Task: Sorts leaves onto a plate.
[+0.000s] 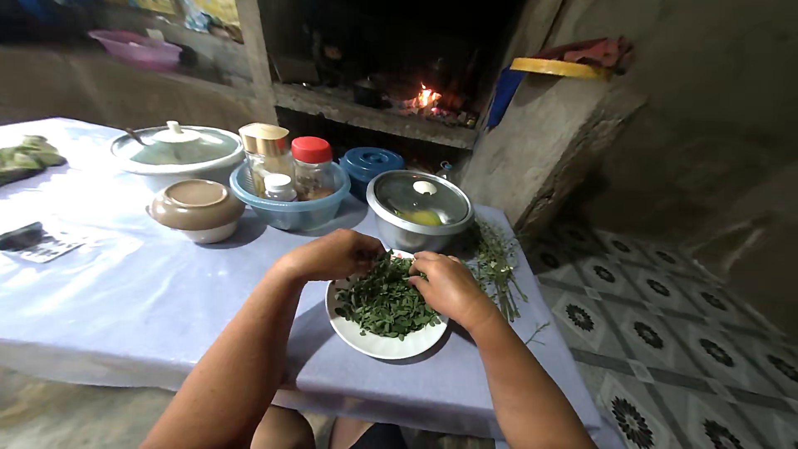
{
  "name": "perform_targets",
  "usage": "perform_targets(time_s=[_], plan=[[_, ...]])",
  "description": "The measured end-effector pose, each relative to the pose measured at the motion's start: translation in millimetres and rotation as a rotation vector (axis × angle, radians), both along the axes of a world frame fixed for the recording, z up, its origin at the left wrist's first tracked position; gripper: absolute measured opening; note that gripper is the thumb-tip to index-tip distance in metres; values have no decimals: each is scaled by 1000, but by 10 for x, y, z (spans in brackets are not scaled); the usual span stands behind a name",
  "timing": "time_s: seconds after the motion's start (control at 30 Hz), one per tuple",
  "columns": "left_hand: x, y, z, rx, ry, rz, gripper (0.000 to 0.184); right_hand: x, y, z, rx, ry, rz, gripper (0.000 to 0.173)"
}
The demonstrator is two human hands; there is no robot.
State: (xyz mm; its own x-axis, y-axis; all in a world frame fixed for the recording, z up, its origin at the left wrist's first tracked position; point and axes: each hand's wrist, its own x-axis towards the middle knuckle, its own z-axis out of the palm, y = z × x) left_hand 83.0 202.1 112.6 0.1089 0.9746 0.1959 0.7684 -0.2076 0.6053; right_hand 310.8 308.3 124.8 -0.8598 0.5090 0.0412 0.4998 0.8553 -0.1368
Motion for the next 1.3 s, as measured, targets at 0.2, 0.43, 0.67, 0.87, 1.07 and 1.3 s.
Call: perform_targets(time_s=[0.2, 0.43, 0.67, 0.87, 1.07, 1.3], plan=[[-19, -28, 4, 62, -104, -26, 23, 1, -24, 11, -2, -10, -10, 25], [-55, -44, 17, -17, -28, 48, 20, -9, -27, 7, 2, -11, -17, 25], [-72, -49, 10, 23, 35, 5, 21, -16, -45, 0, -7, 22, 18, 24], [-98, -5, -46, 90, 111, 83, 24, -13, -54, -103, -38, 182, 205, 20], [-38, 54, -86, 58, 159, 96, 23, -101, -70, -208, 9, 120, 218, 17], [37, 18, -49, 86, 113, 11, 21, -53, -31, -159, -15, 378, 176, 16]])
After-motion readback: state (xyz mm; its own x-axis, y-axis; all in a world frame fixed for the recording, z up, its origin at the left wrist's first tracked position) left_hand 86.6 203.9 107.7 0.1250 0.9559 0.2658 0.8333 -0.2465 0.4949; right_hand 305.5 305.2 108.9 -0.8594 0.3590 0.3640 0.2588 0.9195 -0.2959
